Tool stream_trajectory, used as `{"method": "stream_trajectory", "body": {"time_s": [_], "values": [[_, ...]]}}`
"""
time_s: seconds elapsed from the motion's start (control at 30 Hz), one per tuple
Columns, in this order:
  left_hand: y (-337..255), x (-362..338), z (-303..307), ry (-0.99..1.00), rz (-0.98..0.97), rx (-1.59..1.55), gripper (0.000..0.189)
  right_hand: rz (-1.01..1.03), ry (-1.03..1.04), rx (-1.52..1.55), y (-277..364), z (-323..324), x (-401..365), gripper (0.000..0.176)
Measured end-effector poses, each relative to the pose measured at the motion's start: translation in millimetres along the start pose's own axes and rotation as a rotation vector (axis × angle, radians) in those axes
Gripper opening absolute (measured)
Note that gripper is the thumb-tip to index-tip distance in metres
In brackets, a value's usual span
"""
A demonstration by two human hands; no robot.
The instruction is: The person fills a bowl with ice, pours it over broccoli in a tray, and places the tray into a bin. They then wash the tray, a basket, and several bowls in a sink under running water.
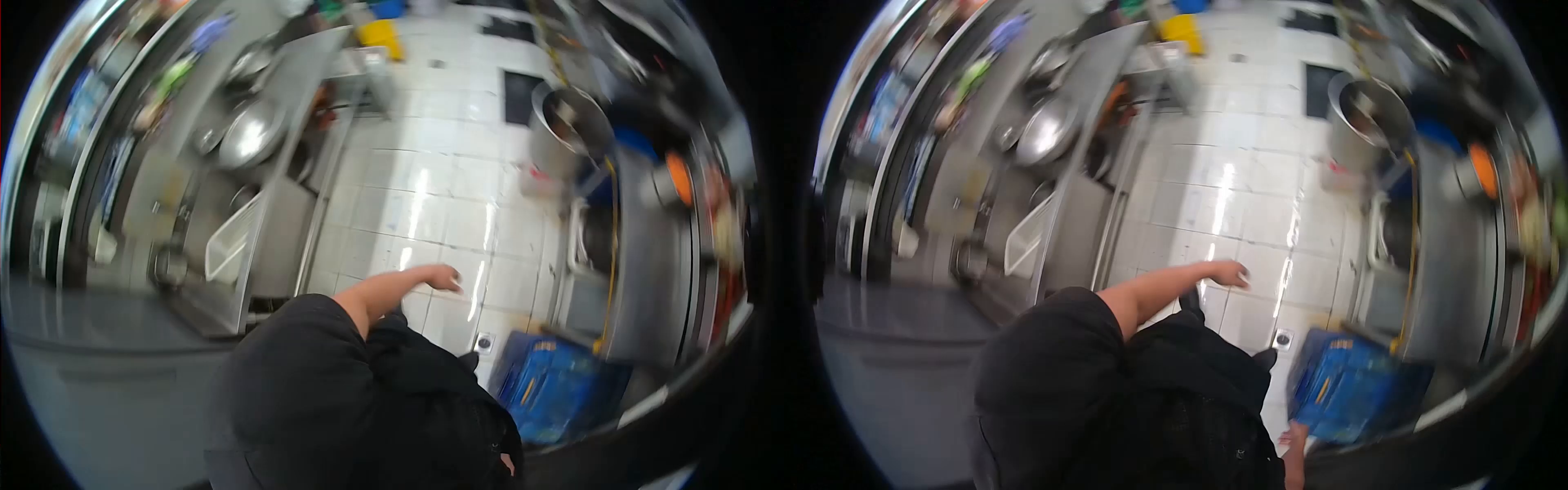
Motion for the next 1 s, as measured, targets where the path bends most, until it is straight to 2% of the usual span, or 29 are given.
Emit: {"method": "stream_trajectory", "body": {"time_s": [0.03,0.07,0.1,0.13,0.17,0.23,0.33,0.37,0.4,0.43,0.47,0.5,0.57,0.6,0.67,0.7,0.77,0.8,0.83,0.9,0.93,0.97,1.0], "values": [[49,-51,52,-0.237,0.108,0.028,0.062,0.238,-0.115,-0.259,48,6,-72,0.048],[103,-100,96,-0.550,0.249,0.039,0.058,0.274,-0.154,-0.316,99,15,-102,0.048],[122,-167,144,-0.693,0.407,-0.037,0.050,0.397,-0.187,-0.564,155,13,-128,0.045],[164,-196,174,-1.021,0.382,-0.058,0.045,0.496,-0.194,-0.818,204,15,-145,0.043],[173,-265,203,-1.271,0.393,-0.378,0.034,0.604,-0.227,-1.064,253,13,-167,0.045],[233,-355,227,-1.803,0.287,-0.400,0.025,0.741,-0.382,-1.027,368,6,-241,0.038],[270,-453,221,-1.999,0.438,-0.512,0.020,0.959,-0.393,-0.466,519,-57,-357,0.029],[288,-472,213,-2.030,0.465,-0.529,0.020,1.055,-0.379,-0.421,561,-94,-401,0.026],[309,-490,200,-2.041,0.549,-0.538,0.019,1.042,-0.388,-0.527,602,-141,-447,0.025],[329,-505,186,-2.043,0.634,-0.546,0.018,1.163,-0.321,-0.586,649,-180,-474,0.025],[352,-515,169,-1.989,0.803,-0.621,0.019,1.253,-0.256,-0.653,696,-218,-497,0.024],[360,-528,159,-2.005,0.829,-0.628,0.019,1.317,-0.223,-0.635,715,-274,-554,0.024],[377,-538,143,-1.387,1.278,-0.412,0.027,1.495,-0.134,-0.705,754,-373,-644,0.028],[388,-550,136,-1.396,1.302,-0.425,0.027,1.563,-0.074,-0.732,771,-415,-680,0.030],[420,-532,119,-0.984,1.186,-0.646,0.039,1.652,0.050,-0.797,793,-501,-748,0.037],[422,-536,122,-0.998,1.209,-0.669,0.039,1.650,0.104,-0.819,810,-540,-768,0.040],[412,-530,125,-0.817,1.208,-0.458,0.045,1.593,0.172,-0.886,818,-608,-809,0.048],[406,-529,125,-0.824,1.229,-0.485,0.045,1.556,0.192,-0.923,812,-644,-834,0.052],[400,-527,129,-0.858,1.242,-0.479,0.042,1.446,0.263,-0.998,817,-674,-840,0.068],[422,-537,148,-0.912,1.267,-0.489,0.040,1.276,0.411,-1.067,820,-734,-842,0.062],[454,-550,157,-1.112,1.136,-0.716,0.037,1.273,0.412,-1.096,841,-758,-832,0.062],[481,-564,162,-1.303,0.987,-0.942,0.034,1.423,0.354,-1.160,870,-782,-821,0.061],[501,-593,181,-1.578,0.997,-0.796,0.028,1.571,0.296,-1.217,885,-803,-816,0.062]]}}
Point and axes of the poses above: each hand's wrist, its own x-axis towards the middle knuckle, its own z-axis out of the back of the hand, y = z × x, the point moved 6 cm from there along x, towards the middle knuckle, and after that the axes turned 9 degrees about -x, right-handed, at the moved point
